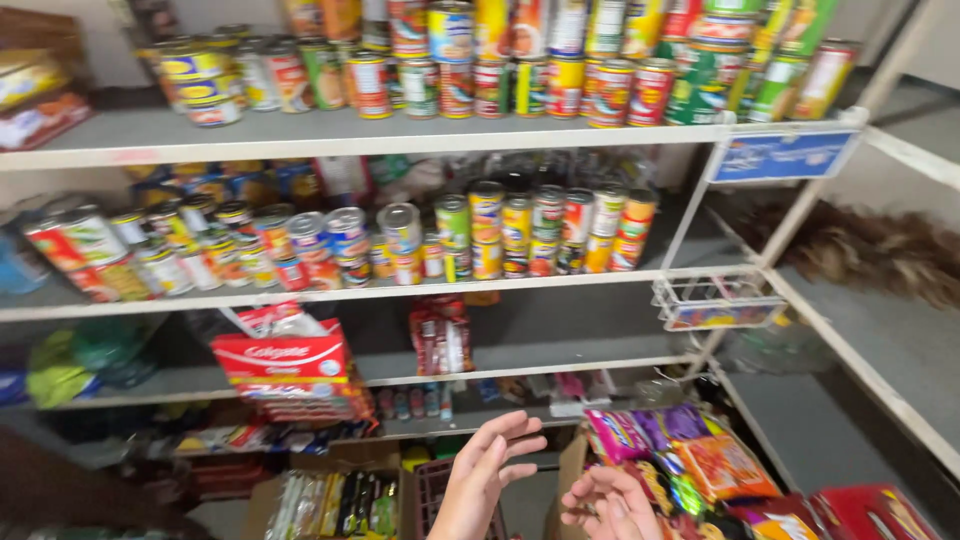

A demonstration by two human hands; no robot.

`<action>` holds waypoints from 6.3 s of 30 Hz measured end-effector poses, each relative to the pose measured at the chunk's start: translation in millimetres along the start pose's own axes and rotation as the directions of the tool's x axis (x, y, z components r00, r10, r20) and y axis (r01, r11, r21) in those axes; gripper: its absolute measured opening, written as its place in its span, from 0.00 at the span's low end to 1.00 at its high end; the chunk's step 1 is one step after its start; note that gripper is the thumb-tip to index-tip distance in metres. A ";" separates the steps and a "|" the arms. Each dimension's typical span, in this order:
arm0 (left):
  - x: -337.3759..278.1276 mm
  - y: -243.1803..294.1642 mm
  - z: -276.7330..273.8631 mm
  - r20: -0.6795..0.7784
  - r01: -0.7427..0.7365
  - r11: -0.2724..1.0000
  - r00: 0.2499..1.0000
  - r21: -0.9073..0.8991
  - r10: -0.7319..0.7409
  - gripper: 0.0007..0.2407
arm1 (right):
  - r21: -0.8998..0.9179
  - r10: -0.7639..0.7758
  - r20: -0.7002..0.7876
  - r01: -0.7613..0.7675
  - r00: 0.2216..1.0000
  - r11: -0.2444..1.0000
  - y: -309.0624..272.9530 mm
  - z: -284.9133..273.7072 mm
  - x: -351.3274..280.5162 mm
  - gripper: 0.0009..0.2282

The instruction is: Organizing and stocking canned goods on shelves in a grocery store.

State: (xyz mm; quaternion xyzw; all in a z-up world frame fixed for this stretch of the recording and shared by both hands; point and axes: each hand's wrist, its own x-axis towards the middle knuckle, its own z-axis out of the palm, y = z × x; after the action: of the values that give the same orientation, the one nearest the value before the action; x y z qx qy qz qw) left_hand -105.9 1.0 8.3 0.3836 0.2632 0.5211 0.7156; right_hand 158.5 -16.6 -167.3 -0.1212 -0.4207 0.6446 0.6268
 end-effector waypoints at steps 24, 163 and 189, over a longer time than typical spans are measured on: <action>-20.7 105.4 -275.8 -0.122 -0.292 0.954 0.951 -0.063 0.283 0.23 | -0.085 0.167 0.220 -0.151 0.961 0.985 208.2 74.7 148.3 0.19; 238.0 403.0 -15.0 0.328 -0.843 0.162 0.367 0.513 0.871 0.30 | -0.801 -0.727 0.599 0.264 0.335 -0.538 -107.4 376.9 492.5 0.33; 74.4 117.4 296.0 0.619 -0.789 0.613 0.497 0.031 0.608 0.27 | -0.843 -0.820 0.367 -0.216 0.439 -0.493 -343.4 286.4 54.2 0.35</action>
State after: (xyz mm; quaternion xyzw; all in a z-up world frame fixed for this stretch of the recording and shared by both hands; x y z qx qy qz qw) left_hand 83.8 9.2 274.6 0.6968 -0.0578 0.5855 0.4103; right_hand 195.2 -126.9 267.9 -0.5710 -0.4842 -0.3770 0.5454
